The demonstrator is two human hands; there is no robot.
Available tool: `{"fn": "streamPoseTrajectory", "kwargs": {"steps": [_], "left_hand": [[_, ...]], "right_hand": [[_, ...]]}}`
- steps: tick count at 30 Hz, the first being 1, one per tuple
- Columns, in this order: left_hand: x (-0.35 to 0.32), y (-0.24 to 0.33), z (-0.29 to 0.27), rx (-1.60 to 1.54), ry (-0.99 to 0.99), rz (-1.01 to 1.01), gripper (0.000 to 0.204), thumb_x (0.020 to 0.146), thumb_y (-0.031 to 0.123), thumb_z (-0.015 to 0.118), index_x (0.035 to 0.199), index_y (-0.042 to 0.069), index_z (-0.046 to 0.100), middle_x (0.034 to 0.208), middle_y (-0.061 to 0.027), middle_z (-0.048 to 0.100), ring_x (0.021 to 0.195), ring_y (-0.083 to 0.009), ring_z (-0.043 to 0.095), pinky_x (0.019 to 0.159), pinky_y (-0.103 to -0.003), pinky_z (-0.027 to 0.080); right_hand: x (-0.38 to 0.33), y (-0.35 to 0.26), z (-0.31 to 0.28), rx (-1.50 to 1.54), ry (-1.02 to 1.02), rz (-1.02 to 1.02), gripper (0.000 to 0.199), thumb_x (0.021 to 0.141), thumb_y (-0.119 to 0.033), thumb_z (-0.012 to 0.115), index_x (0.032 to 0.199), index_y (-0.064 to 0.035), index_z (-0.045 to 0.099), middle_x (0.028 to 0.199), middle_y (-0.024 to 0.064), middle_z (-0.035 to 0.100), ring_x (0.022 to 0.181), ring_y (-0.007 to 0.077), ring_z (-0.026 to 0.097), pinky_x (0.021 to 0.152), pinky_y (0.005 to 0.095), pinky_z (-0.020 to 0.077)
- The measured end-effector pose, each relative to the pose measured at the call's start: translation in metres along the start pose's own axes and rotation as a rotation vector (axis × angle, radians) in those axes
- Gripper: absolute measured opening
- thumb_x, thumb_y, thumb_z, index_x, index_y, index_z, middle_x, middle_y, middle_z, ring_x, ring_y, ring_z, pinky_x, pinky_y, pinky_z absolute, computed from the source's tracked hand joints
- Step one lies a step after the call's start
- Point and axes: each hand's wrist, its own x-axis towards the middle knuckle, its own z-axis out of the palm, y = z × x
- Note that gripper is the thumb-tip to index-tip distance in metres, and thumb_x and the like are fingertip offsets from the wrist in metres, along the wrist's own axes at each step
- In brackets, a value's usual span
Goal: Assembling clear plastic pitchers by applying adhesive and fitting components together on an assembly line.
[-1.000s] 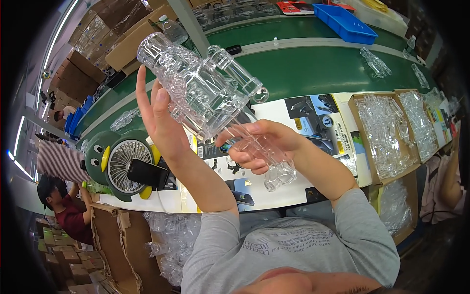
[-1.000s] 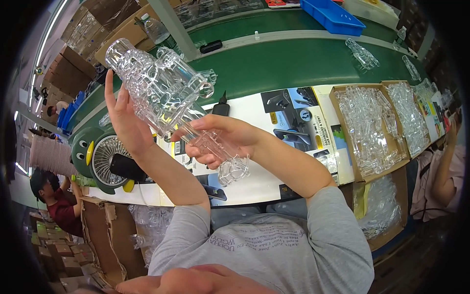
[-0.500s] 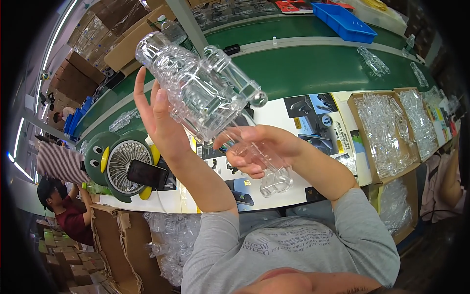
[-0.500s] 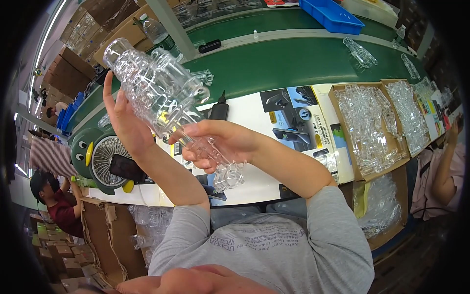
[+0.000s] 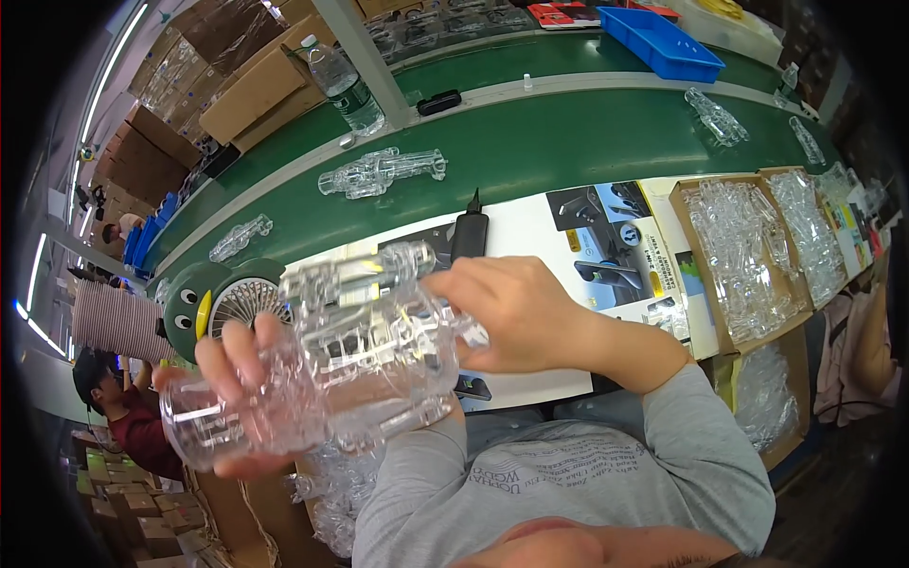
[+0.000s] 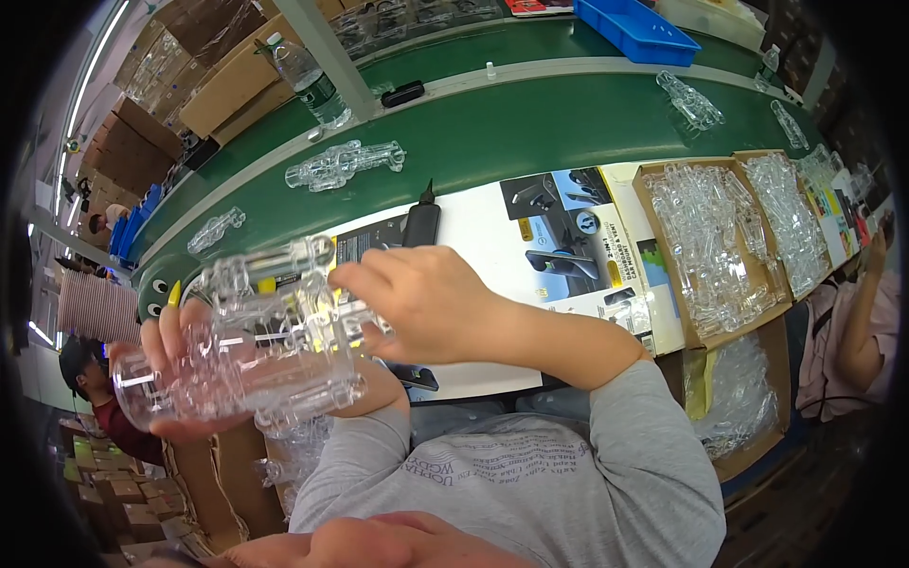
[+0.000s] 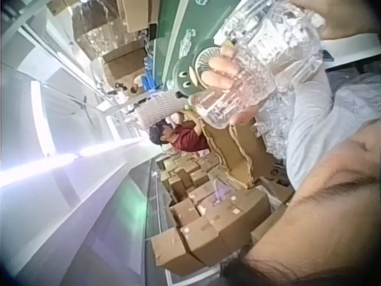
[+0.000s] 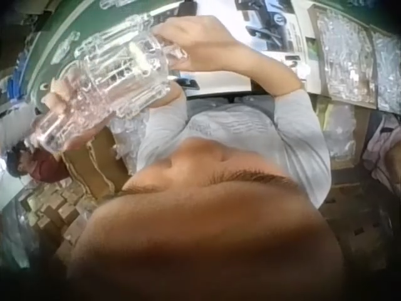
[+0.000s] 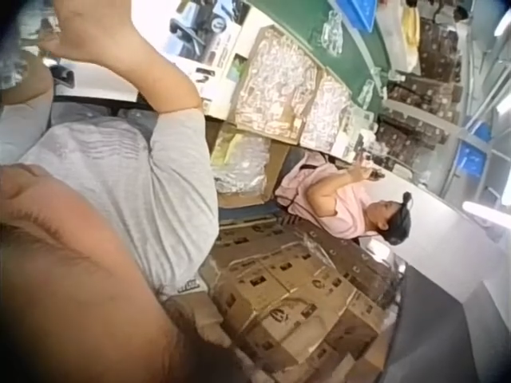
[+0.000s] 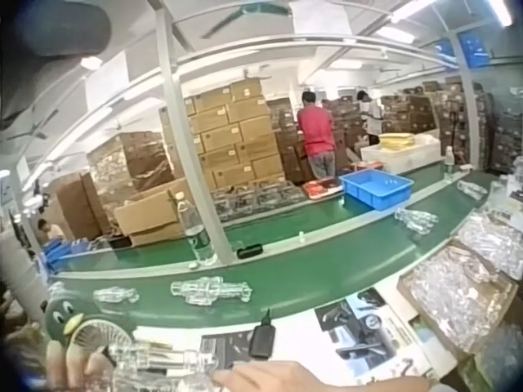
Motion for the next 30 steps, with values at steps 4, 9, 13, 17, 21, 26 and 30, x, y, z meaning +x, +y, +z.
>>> {"fn": "streamPoseTrajectory", "kwargs": {"steps": [4, 9, 13, 17, 21, 26, 30], "left_hand": [[-0.005, -0.005, 0.014, -0.071, -0.014, 0.079, 0.066, 0.067, 0.04, 0.072, 0.118, 0.009, 0.042, 0.086, 0.0007, 0.042, 0.081, -0.0121, 0.042, 0.083, -0.029, 0.034], [0.011, -0.032, -0.02, -0.201, 0.081, -0.03, 0.066, 0.071, 0.039, 0.067, 0.122, 0.006, 0.04, 0.086, -0.0036, 0.041, 0.084, -0.0172, 0.041, 0.082, -0.035, 0.034], [0.018, -0.074, -0.024, -0.328, 0.137, -0.04, 0.059, 0.082, 0.044, 0.051, 0.127, 0.008, 0.035, 0.093, -0.0122, 0.049, 0.089, -0.0262, 0.046, 0.087, -0.046, 0.035], [0.019, -0.076, -0.041, -0.381, 0.034, -0.01, 0.058, 0.084, 0.045, 0.045, 0.128, 0.009, 0.034, 0.096, -0.0151, 0.05, 0.089, -0.0283, 0.047, 0.087, -0.046, 0.035], [0.021, -0.064, -0.026, -0.241, 0.229, 0.001, 0.055, 0.084, 0.039, 0.045, 0.126, 0.009, 0.028, 0.082, -0.0164, 0.052, 0.075, -0.0302, 0.055, 0.069, -0.041, 0.046], [0.019, -0.066, -0.023, -0.145, 0.258, -0.013, 0.055, 0.084, 0.036, 0.046, 0.127, 0.008, 0.027, 0.083, -0.017, 0.053, 0.077, -0.0298, 0.057, 0.069, -0.04, 0.048], [0.021, -0.062, -0.024, 0.085, 0.284, -0.003, 0.057, 0.081, 0.036, 0.052, 0.125, 0.006, 0.032, 0.092, -0.0175, 0.056, 0.085, -0.0278, 0.059, 0.074, -0.037, 0.049]], "right_hand": [[0.002, -0.005, -0.007, -0.066, 0.06, -0.059, 0.046, 0.053, -0.014, 0.069, 0.096, -0.0062, 0.055, 0.065, 0.0042, 0.048, 0.056, 0.0215, 0.053, 0.048, 0.0314, 0.0429], [0.008, -0.006, -0.001, -0.082, 0.064, 0.135, 0.053, 0.056, -0.018, 0.075, 0.101, -0.0045, 0.053, 0.069, 0.007, 0.054, 0.057, 0.0212, 0.056, 0.051, 0.0305, 0.0442], [0.007, 0.001, -0.016, -0.103, -0.063, 0.349, 0.052, 0.059, -0.014, 0.076, 0.103, -0.0029, 0.052, 0.077, 0.0099, 0.06, 0.062, 0.0191, 0.06, 0.056, 0.0257, 0.0461], [0.01, 0.001, -0.004, -0.06, -0.107, 0.395, 0.05, 0.059, -0.01, 0.074, 0.104, -0.0016, 0.052, 0.081, 0.0099, 0.062, 0.066, 0.0179, 0.061, 0.059, 0.0254, 0.0474], [0.013, 0.004, 0.001, 0.075, -0.181, 0.4, 0.051, 0.06, -0.011, 0.074, 0.104, -0.0013, 0.052, 0.086, 0.0085, 0.062, 0.072, 0.0153, 0.062, 0.064, 0.0259, 0.0484], [0.015, 0.015, 0.008, 0.132, -0.211, 0.455, 0.055, 0.06, -0.013, 0.075, 0.108, -0.0015, 0.051, 0.092, 0.0089, 0.062, 0.08, 0.0162, 0.062, 0.073, 0.0273, 0.0471], [0.014, 0.017, 0.013, 0.14, -0.141, 0.451, 0.056, 0.061, -0.011, 0.075, 0.111, -0.0017, 0.05, 0.098, 0.0093, 0.061, 0.09, 0.0163, 0.06, 0.078, 0.027, 0.0454]]}}
